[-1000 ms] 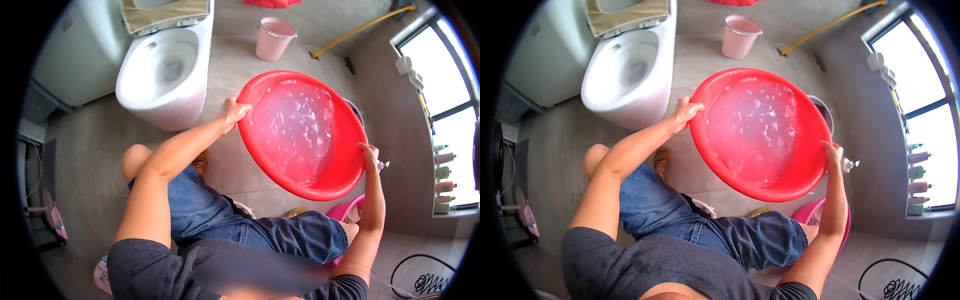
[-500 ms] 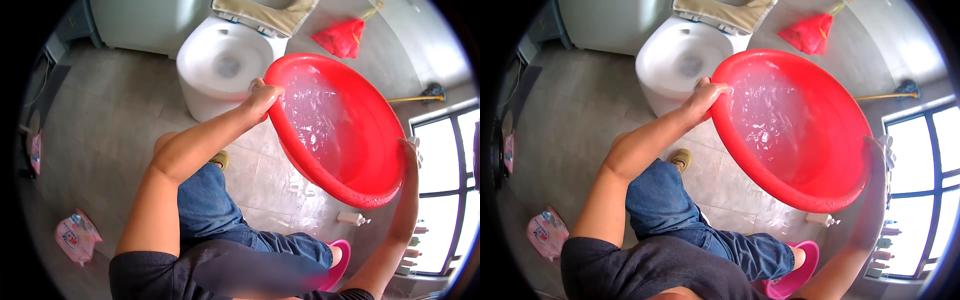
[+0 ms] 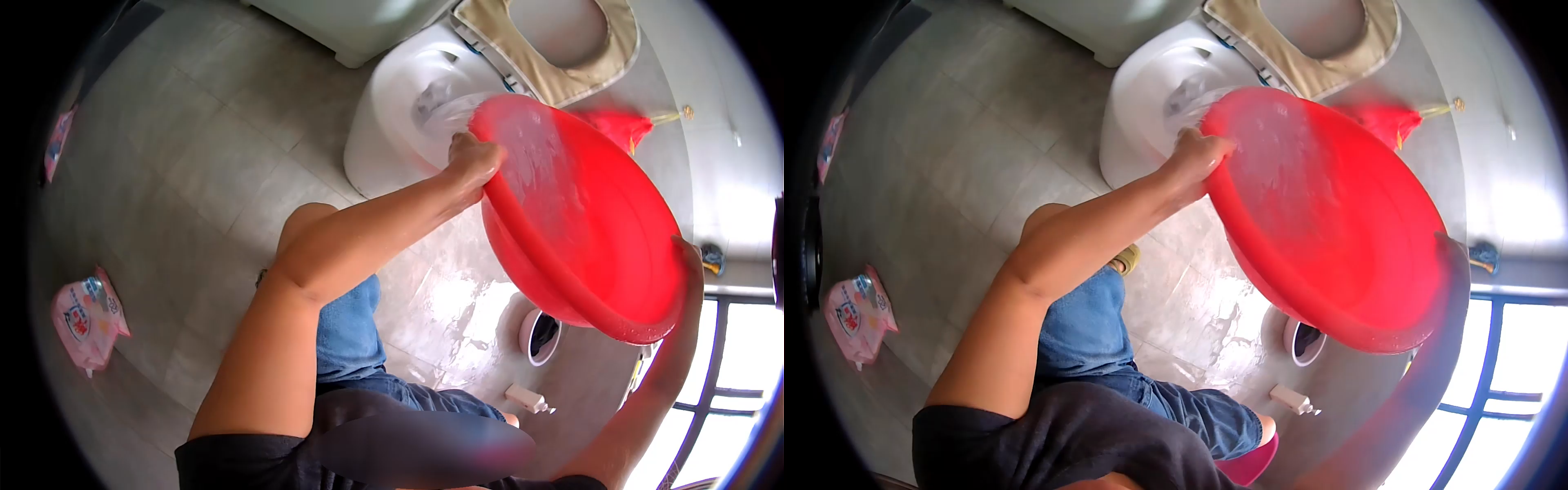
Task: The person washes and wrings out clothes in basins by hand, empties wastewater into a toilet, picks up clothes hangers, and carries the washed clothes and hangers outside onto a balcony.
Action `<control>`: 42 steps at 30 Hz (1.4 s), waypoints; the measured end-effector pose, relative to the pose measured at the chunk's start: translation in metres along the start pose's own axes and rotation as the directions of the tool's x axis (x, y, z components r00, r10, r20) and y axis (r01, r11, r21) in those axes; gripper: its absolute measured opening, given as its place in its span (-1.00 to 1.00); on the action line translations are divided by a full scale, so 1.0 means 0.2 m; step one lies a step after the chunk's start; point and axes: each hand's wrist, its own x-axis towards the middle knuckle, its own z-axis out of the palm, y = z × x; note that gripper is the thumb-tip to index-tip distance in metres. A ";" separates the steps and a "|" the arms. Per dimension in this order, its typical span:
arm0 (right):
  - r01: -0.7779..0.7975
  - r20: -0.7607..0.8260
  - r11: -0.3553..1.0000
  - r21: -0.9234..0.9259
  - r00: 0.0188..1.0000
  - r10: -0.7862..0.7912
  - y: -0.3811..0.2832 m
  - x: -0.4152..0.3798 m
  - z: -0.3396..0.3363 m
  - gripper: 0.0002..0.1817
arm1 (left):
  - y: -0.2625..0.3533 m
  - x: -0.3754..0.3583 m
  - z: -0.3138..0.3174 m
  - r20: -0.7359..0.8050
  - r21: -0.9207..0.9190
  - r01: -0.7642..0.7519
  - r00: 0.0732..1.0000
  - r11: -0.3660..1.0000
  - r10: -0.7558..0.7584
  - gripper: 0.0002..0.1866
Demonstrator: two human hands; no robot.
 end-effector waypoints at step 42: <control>0.378 0.183 0.924 -0.064 0.914 -0.361 -1.00 0.02 0.37 -0.57 | -0.41 0.46 -0.18 -0.025 -0.472 0.208 0.968 0.857 -0.249 -0.61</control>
